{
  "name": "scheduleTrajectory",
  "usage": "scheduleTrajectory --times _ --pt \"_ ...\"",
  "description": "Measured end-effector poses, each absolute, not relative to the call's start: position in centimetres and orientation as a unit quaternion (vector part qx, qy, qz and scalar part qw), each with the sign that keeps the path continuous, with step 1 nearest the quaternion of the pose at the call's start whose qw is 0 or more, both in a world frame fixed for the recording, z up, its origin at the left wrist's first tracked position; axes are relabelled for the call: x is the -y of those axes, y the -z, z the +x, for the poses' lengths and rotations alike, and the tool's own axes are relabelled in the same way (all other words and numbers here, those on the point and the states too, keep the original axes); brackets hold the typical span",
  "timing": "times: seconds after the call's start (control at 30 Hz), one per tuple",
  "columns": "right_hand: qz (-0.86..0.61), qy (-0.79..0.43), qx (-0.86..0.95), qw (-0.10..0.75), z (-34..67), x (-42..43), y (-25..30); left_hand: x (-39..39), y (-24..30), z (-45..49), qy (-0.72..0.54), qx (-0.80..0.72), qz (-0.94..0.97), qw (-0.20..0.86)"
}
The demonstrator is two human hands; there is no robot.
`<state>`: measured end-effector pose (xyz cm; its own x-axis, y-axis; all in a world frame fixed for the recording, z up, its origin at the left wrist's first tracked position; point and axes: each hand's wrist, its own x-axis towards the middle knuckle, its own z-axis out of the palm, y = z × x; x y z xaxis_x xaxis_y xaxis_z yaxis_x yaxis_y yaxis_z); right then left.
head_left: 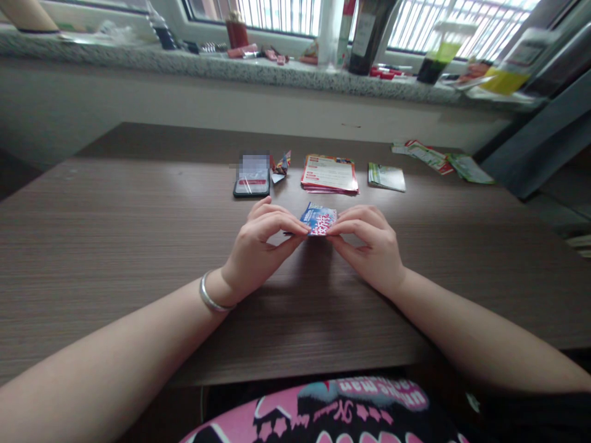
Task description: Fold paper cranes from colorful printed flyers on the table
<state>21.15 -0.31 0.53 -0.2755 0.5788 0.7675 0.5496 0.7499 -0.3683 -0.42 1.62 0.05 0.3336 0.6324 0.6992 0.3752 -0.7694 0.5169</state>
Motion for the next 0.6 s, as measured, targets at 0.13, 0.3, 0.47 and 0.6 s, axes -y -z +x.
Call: scheduleTrajectory --times 0.13,0.3,0.47,0.6 --pt "-0.354 -0.006 0.8 0.484 21.1 0.4 -0.7 -1.6 -0.2 -0.4 -0.477 -0.305 0.817 0.113" --pt "-0.333 0.012 0.819 0.467 21.0 0.4 -0.9 -1.4 -0.8 -0.2 -0.451 -0.286 0.843 0.062" --pt "-0.331 0.013 0.821 0.465 21.0 0.5 -0.8 -1.3 -1.1 -0.1 -0.453 -0.287 0.844 0.016" --pt "-0.345 0.015 0.817 0.462 21.2 0.3 -0.6 -1.4 -1.0 -0.2 -0.453 -0.286 0.844 -0.011"
